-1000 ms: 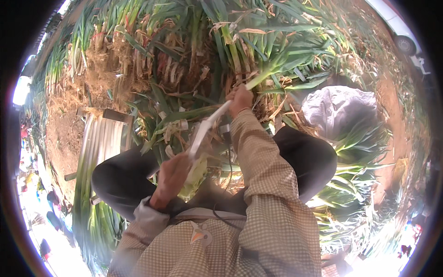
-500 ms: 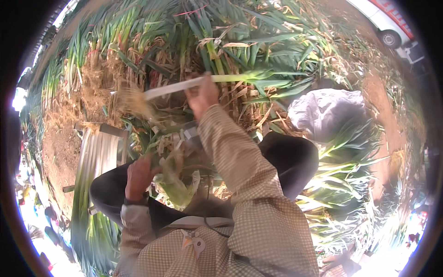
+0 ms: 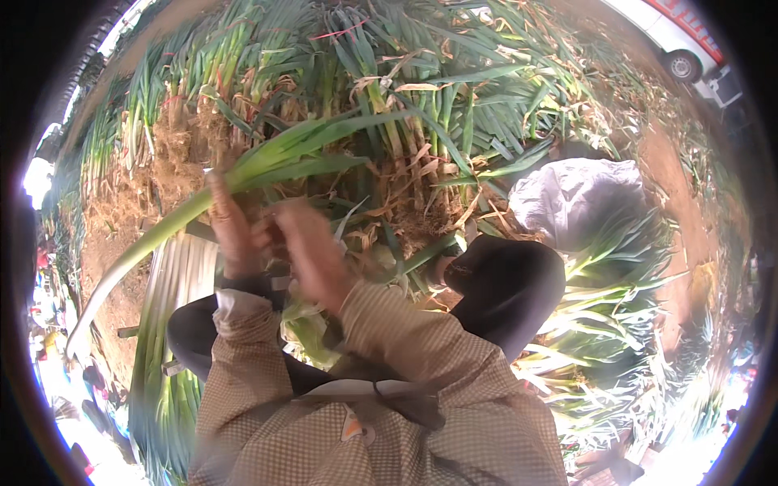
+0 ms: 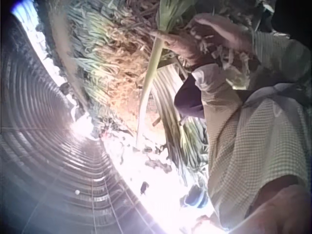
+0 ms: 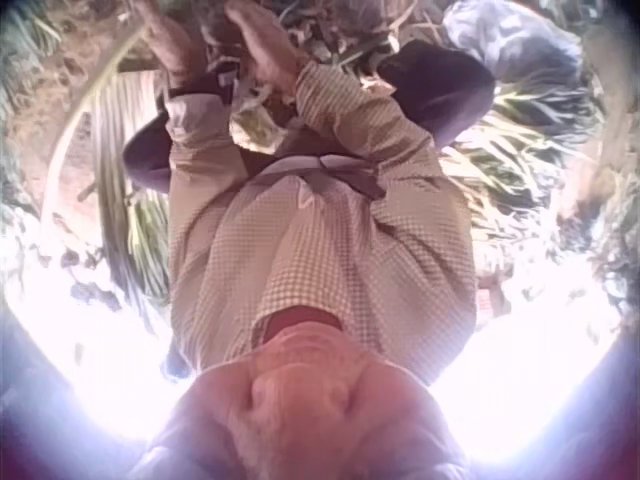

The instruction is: The person peels the outer layers from leeks by hand and places the cleaned leeks onto a wooden rack. After cleaning several leeks, the person gathers the bundle from the rack and moves it to the side.

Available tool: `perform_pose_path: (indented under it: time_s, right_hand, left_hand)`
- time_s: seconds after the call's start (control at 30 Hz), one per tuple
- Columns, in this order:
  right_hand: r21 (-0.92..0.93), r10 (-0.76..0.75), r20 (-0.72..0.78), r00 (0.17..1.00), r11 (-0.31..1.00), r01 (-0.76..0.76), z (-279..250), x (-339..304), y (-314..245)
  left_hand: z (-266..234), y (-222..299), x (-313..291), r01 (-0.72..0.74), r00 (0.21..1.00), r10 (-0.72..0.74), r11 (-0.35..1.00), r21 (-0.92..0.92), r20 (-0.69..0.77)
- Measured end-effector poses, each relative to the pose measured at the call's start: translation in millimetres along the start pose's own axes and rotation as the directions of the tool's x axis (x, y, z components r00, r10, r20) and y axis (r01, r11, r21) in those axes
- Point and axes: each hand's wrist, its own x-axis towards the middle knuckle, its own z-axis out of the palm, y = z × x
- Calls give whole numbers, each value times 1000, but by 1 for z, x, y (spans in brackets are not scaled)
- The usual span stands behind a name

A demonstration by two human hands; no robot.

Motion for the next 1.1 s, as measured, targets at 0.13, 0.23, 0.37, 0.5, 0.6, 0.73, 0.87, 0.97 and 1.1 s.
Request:
perform_pose_path:
  time_s: [0.13,0.23,0.37,0.5,0.6,0.73,0.87,0.97,1.1]
  right_hand:
    - [404,228,-286,931,910,-99,-42,39,19]
    - [565,25,-255,967,815,128,-45,56,4]
    - [535,-138,-400,906,768,353,-83,62,-27]
    - [410,-138,-502,854,832,375,-89,71,-16]
    - [424,-138,-544,828,806,413,-101,79,-9]
    - [-180,-191,-540,820,978,109,-86,69,13]
    - [-918,-45,-148,988,379,-121,-113,35,7]
    - [-753,24,89,996,-653,83,-174,37,3]
    - [-808,-292,588,754,-169,564,-57,58,27]
  left_hand:
    - [-3,42,-20,-110,988,118,990,-82,98]
    - [-20,61,-47,-94,994,100,987,-129,43]
    - [-19,75,-71,-107,993,110,989,101,-34]
    - [-31,87,-74,-298,954,279,931,-212,-113]
    - [-30,100,-72,-304,953,288,906,-295,-98]
    - [-82,144,-45,-379,921,389,884,-274,-22]
    - [-88,194,-22,-542,835,506,824,-167,-215]
    - [-65,229,-20,-531,847,511,824,-198,-144]
    - [-75,247,-33,-536,844,530,828,-167,-83]
